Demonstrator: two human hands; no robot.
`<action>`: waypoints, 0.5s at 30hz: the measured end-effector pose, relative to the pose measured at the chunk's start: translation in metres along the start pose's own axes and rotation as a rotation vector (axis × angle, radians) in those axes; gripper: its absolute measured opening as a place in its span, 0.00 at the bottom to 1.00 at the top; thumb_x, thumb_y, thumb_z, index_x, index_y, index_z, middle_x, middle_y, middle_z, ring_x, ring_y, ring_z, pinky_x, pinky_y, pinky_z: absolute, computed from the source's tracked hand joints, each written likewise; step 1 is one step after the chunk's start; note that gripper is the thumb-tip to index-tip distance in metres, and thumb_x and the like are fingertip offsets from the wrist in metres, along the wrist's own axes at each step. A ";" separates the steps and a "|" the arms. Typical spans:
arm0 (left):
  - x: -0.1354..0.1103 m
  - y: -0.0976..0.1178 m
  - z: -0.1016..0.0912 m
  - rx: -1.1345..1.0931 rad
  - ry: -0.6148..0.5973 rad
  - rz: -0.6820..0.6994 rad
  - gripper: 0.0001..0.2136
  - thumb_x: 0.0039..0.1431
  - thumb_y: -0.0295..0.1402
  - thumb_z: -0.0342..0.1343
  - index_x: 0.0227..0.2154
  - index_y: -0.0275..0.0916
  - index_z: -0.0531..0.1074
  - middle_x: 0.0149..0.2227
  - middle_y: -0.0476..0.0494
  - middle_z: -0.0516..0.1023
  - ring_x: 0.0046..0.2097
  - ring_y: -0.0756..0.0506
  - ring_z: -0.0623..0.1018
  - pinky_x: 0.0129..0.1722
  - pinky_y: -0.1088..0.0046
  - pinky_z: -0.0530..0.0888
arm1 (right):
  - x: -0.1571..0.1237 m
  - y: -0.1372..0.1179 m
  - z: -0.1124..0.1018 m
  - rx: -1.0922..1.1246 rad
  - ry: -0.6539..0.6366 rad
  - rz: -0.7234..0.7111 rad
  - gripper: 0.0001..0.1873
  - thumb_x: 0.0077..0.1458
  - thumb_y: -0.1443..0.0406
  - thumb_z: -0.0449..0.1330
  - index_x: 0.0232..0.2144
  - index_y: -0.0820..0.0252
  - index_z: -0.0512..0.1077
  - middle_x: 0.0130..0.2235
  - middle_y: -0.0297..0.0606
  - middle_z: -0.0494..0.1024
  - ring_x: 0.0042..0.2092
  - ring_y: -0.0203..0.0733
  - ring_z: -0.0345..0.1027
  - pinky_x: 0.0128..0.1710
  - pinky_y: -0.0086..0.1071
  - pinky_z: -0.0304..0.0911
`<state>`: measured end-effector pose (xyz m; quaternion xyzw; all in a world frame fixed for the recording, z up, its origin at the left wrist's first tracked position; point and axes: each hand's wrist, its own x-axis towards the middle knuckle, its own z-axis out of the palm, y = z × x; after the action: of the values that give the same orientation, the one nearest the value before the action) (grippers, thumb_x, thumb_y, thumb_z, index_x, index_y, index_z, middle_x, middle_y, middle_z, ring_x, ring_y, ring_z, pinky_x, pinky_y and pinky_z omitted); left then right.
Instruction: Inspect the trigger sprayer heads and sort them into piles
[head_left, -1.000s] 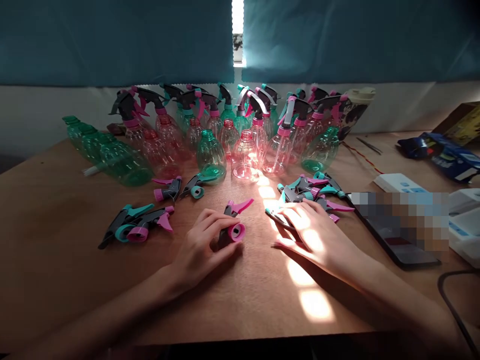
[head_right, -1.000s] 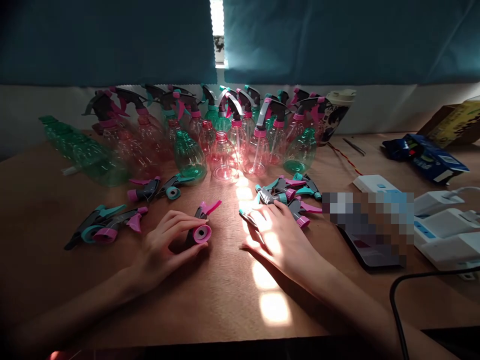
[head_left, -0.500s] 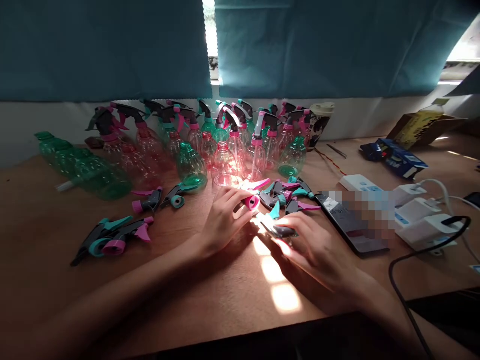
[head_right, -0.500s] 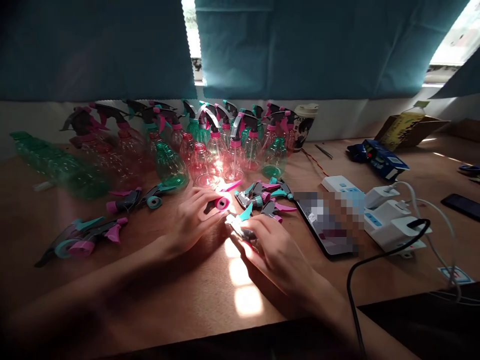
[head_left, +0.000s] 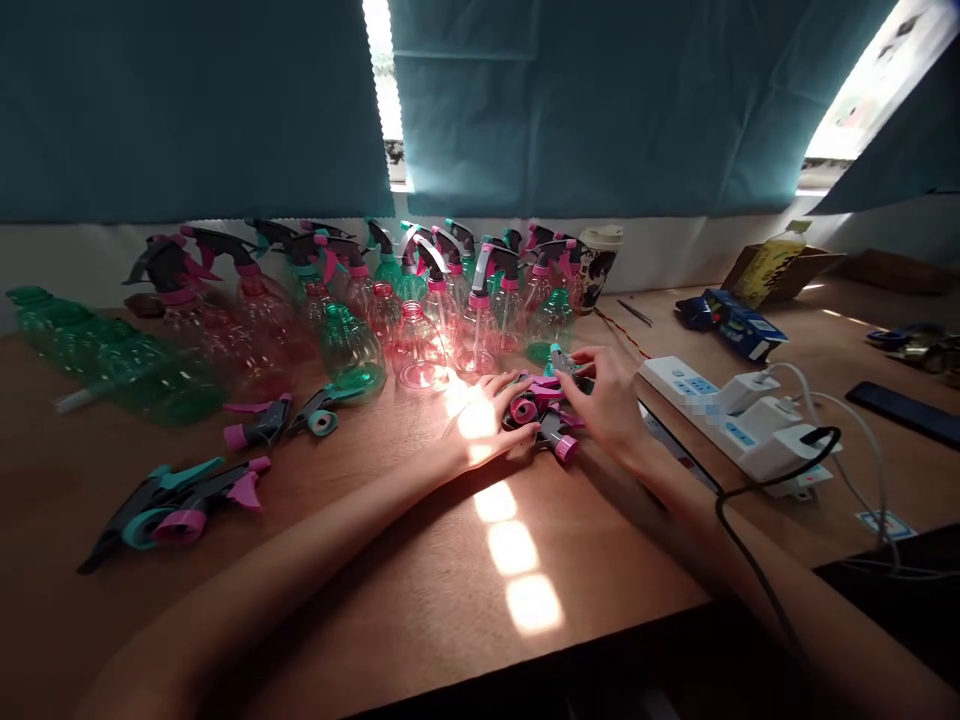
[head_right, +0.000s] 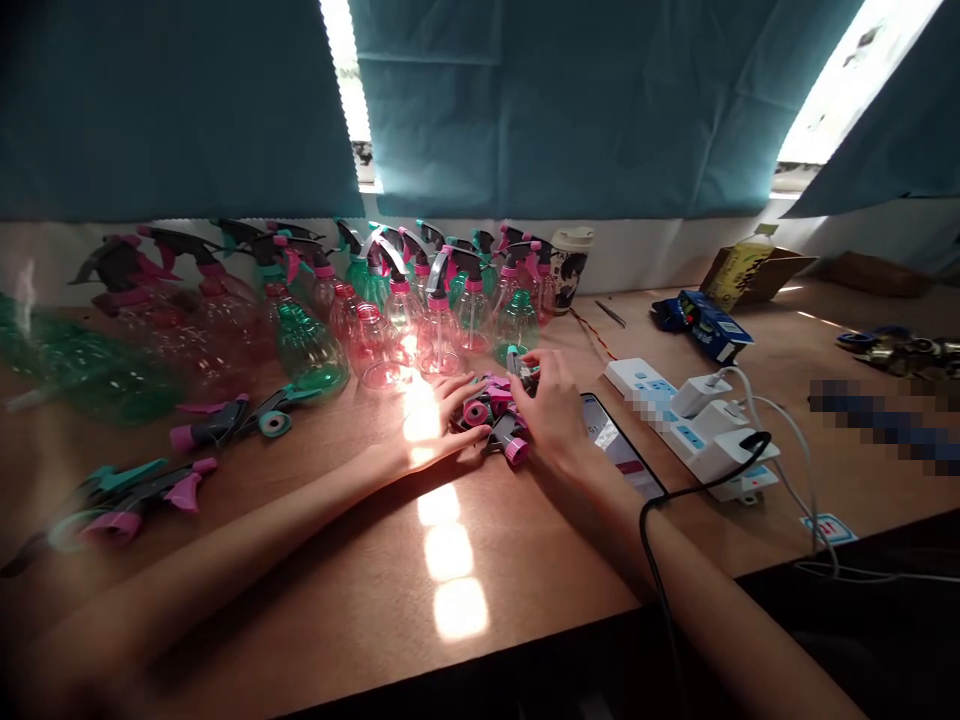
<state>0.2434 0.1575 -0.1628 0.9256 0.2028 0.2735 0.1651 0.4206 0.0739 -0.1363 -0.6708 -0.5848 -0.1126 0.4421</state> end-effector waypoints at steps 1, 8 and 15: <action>-0.001 0.000 -0.001 0.008 -0.016 -0.016 0.30 0.56 0.43 0.59 0.59 0.36 0.62 0.60 0.31 0.64 0.59 0.34 0.65 0.58 0.51 0.64 | 0.001 0.002 0.006 -0.006 -0.026 -0.011 0.11 0.58 0.61 0.58 0.40 0.63 0.67 0.39 0.45 0.73 0.37 0.48 0.71 0.38 0.41 0.67; -0.019 0.007 -0.015 0.113 -0.054 -0.117 0.26 0.60 0.45 0.54 0.59 0.40 0.62 0.60 0.37 0.66 0.59 0.36 0.67 0.59 0.55 0.63 | -0.017 -0.001 0.015 -0.036 -0.187 -0.079 0.17 0.56 0.55 0.61 0.41 0.61 0.70 0.41 0.46 0.74 0.45 0.53 0.69 0.43 0.43 0.67; -0.038 0.020 -0.025 0.261 0.025 -0.230 0.25 0.62 0.44 0.52 0.57 0.36 0.64 0.56 0.31 0.68 0.56 0.31 0.66 0.53 0.49 0.62 | -0.037 -0.011 0.001 -0.060 -0.284 -0.161 0.18 0.59 0.56 0.57 0.47 0.61 0.68 0.47 0.49 0.73 0.50 0.54 0.68 0.49 0.46 0.65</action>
<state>0.2053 0.1271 -0.1514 0.9064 0.3432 0.2357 0.0714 0.3998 0.0485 -0.1567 -0.6437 -0.6897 -0.0690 0.3244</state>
